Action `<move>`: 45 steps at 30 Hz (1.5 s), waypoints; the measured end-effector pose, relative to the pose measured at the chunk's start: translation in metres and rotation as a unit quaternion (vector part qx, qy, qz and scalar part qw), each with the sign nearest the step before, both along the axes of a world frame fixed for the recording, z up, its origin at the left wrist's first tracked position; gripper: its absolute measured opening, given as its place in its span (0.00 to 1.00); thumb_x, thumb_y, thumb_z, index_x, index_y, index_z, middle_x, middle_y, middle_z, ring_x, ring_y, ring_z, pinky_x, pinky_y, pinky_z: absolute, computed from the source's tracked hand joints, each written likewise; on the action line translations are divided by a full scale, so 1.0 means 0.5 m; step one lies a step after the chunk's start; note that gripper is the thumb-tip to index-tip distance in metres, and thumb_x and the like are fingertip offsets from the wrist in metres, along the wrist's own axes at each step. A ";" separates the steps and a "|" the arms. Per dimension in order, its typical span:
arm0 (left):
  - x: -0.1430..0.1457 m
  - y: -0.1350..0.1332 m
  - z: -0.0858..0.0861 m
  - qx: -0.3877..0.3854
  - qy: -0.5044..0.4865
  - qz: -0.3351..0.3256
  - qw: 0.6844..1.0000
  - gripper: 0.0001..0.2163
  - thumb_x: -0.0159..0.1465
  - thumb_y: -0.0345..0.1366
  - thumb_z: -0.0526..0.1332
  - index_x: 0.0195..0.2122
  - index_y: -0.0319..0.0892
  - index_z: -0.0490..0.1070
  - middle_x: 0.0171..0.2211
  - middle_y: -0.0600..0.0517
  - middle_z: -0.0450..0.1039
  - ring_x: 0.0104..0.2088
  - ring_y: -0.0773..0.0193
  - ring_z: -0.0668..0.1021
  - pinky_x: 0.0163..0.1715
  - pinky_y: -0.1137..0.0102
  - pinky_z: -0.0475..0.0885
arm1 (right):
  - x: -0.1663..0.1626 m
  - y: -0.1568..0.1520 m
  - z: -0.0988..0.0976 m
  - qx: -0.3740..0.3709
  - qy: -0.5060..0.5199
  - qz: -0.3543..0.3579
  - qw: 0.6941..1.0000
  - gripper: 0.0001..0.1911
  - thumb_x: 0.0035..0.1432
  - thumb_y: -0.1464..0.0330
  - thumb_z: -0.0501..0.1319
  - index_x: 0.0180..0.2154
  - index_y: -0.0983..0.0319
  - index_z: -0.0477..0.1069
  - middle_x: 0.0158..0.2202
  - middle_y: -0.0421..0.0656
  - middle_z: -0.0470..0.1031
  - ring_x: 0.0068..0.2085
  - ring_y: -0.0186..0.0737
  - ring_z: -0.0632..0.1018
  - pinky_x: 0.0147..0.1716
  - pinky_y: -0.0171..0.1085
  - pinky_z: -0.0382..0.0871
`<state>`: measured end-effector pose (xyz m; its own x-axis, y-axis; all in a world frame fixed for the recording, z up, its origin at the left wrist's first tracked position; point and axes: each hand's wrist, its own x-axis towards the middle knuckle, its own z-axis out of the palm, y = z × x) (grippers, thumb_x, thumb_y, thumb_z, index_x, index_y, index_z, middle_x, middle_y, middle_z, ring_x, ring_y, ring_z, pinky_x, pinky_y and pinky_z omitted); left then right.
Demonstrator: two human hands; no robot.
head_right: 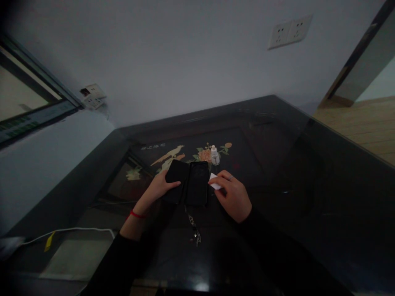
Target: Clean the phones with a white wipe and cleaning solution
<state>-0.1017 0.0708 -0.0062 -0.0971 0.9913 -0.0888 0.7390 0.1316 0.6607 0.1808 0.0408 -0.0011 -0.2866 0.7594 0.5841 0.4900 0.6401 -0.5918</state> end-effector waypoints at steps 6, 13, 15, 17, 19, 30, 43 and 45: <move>0.010 -0.006 -0.004 0.007 -0.211 0.034 0.977 0.26 0.46 0.42 0.71 0.46 0.42 0.68 0.45 0.43 0.75 0.47 0.47 0.76 0.50 0.52 0.70 | 0.000 -0.002 0.006 0.000 0.008 0.000 1.000 0.13 0.53 0.78 0.55 0.36 0.60 0.75 0.34 0.43 0.73 0.35 0.39 0.77 0.34 0.36 0.71; 0.070 -0.086 0.045 -0.030 -0.483 0.054 0.873 0.28 0.59 0.47 0.61 0.58 0.49 0.55 0.54 0.46 0.71 0.47 0.55 0.78 0.40 0.63 0.76 | 0.013 0.004 0.020 -0.008 0.037 -0.022 0.999 0.12 0.55 0.76 0.55 0.36 0.60 0.76 0.34 0.43 0.74 0.34 0.39 0.77 0.33 0.36 0.71; 0.091 -0.105 0.051 -0.067 -0.531 0.038 0.844 0.25 0.61 0.52 0.56 0.55 0.43 0.62 0.53 0.41 0.71 0.44 0.54 0.80 0.37 0.62 0.77 | 0.017 0.009 0.024 -0.026 0.047 -0.035 0.998 0.12 0.57 0.75 0.56 0.39 0.59 0.76 0.36 0.43 0.75 0.36 0.40 0.78 0.35 0.37 0.72; 0.111 -0.119 0.048 -0.144 -0.633 -0.004 0.761 0.25 0.64 0.53 0.51 0.55 0.43 0.65 0.54 0.42 0.71 0.40 0.55 0.81 0.33 0.61 0.77 | 0.020 0.012 0.028 -0.052 0.061 -0.043 0.996 0.12 0.59 0.73 0.57 0.42 0.59 0.76 0.38 0.44 0.76 0.39 0.40 0.78 0.35 0.37 0.72; 0.130 -0.130 0.037 -0.232 -0.717 -0.046 0.655 0.24 0.66 0.53 0.49 0.54 0.42 0.67 0.51 0.43 0.74 0.37 0.56 0.81 0.34 0.59 0.77 | 0.023 0.013 0.033 -0.077 0.076 -0.052 0.993 0.12 0.60 0.70 0.57 0.44 0.59 0.76 0.38 0.44 0.77 0.37 0.39 0.79 0.32 0.36 0.72; 0.183 -0.187 0.010 -0.295 -0.745 -0.086 0.593 0.33 0.66 0.45 0.54 0.66 0.70 0.32 0.59 0.48 0.67 0.53 0.46 0.75 0.49 0.44 0.67 | -0.002 0.003 0.030 -0.077 0.078 -0.061 0.992 0.08 0.57 0.73 0.62 0.37 0.58 0.77 0.38 0.41 0.78 0.39 0.38 0.79 0.37 0.36 0.73; 0.192 -0.185 0.011 -0.298 -0.752 -0.041 0.587 0.25 0.69 0.47 0.45 0.67 0.60 0.46 0.62 0.53 0.63 0.56 0.53 0.71 0.55 0.53 0.64 | -0.030 -0.001 0.001 0.077 -0.063 -0.070 0.993 0.12 0.59 0.77 0.56 0.39 0.60 0.76 0.33 0.43 0.74 0.36 0.40 0.75 0.36 0.39 0.69; 0.191 -0.186 0.012 -0.308 -0.756 -0.060 0.575 0.25 0.69 0.49 0.44 0.67 0.63 0.44 0.64 0.54 0.60 0.58 0.52 0.69 0.56 0.51 0.62 | -0.026 0.007 -0.001 0.058 -0.034 -0.083 0.994 0.12 0.59 0.77 0.56 0.39 0.60 0.76 0.34 0.43 0.74 0.37 0.40 0.75 0.37 0.38 0.70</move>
